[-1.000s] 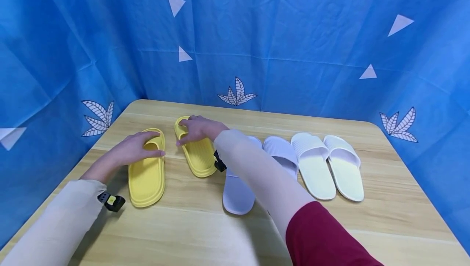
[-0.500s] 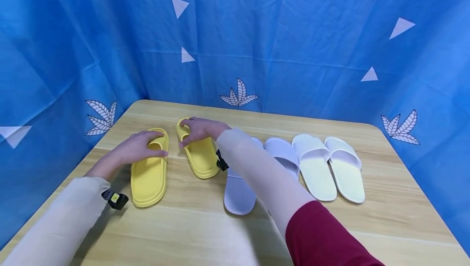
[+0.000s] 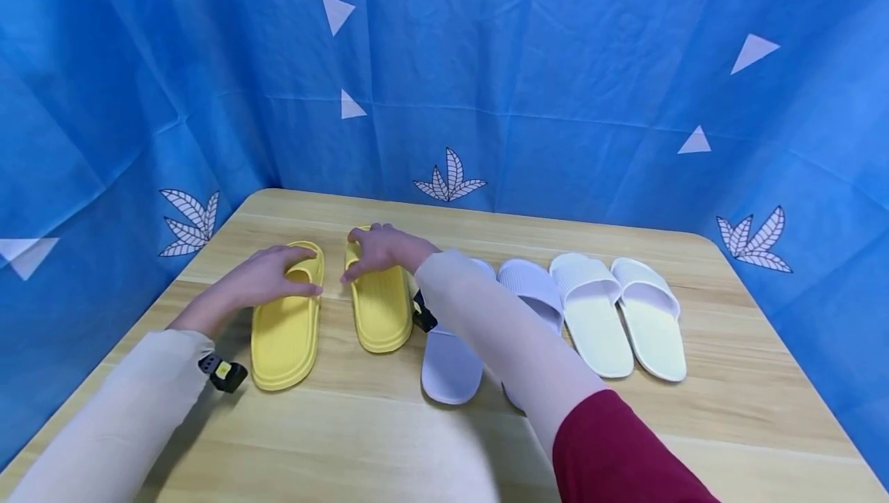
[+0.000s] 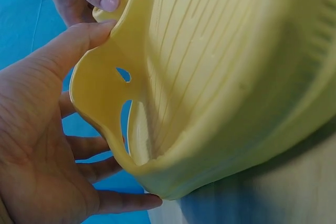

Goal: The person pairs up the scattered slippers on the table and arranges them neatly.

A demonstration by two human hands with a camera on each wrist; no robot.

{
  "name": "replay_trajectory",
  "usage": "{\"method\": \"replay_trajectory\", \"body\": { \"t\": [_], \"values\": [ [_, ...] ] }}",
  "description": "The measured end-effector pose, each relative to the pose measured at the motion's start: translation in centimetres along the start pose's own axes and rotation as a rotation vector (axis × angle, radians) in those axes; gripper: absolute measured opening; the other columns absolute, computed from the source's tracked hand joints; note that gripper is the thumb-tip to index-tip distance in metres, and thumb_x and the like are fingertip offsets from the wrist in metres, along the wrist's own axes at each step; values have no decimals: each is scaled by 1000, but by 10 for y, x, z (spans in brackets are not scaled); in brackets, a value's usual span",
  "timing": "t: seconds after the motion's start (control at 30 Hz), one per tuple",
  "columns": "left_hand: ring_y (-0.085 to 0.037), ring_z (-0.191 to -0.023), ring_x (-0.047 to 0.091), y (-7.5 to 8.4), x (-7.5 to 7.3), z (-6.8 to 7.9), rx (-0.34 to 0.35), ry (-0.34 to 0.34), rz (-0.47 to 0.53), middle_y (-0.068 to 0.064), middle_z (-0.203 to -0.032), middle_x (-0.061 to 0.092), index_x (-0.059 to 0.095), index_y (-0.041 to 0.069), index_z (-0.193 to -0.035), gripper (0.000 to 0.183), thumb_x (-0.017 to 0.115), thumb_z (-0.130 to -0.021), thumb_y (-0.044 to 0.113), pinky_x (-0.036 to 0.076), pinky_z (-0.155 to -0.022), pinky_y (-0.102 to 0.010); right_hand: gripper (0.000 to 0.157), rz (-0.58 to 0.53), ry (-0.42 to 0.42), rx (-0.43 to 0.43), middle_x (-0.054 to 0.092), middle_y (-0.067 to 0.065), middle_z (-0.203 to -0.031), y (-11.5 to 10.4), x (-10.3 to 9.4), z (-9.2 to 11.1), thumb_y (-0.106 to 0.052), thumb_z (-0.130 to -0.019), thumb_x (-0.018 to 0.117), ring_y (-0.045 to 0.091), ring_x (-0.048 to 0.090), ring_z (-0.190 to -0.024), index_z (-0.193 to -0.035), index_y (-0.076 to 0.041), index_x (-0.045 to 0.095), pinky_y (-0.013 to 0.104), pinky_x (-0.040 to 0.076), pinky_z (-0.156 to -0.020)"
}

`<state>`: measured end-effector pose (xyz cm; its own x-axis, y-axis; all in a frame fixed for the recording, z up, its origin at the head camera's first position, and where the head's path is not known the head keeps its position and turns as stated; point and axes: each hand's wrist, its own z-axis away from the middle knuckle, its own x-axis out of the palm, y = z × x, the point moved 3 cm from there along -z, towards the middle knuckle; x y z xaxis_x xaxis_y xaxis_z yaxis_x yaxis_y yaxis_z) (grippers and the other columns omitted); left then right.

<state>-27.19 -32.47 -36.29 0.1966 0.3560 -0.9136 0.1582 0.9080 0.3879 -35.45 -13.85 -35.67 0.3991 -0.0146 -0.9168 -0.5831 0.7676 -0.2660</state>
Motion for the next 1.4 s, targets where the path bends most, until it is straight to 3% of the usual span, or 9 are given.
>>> {"method": "replay_trajectory", "body": {
  "t": [0.37, 0.77, 1.4],
  "values": [
    [-50, -134, 31, 5, 3, -6, 19, -13, 9, -30, -145, 39, 46, 1, -143, 85, 71, -83, 56, 24, -108, -66, 87, 15, 23, 79, 36, 8, -153, -3, 4, 18, -63, -82, 67, 33, 28, -140, -151, -23, 34, 46, 32, -111],
    [-49, -133, 34, 18, 6, -14, 73, -15, 17, -29, -144, 41, 48, 1, -141, 80, 73, -83, 50, 27, -107, -65, 92, 13, 34, 173, 37, 11, -151, -2, 7, 32, -64, -80, 68, 34, 28, -140, -153, -21, 32, 45, 31, -112],
    [-46, -133, 37, 42, 13, -33, 178, -39, 55, -27, -143, 45, 51, 2, -139, 78, 75, -82, 50, 29, -108, -62, 96, 17, 45, 236, 36, 14, -152, 12, 10, 50, -68, -79, 66, 35, 29, -140, -154, -19, 31, 48, 36, -109]
  ]
}}
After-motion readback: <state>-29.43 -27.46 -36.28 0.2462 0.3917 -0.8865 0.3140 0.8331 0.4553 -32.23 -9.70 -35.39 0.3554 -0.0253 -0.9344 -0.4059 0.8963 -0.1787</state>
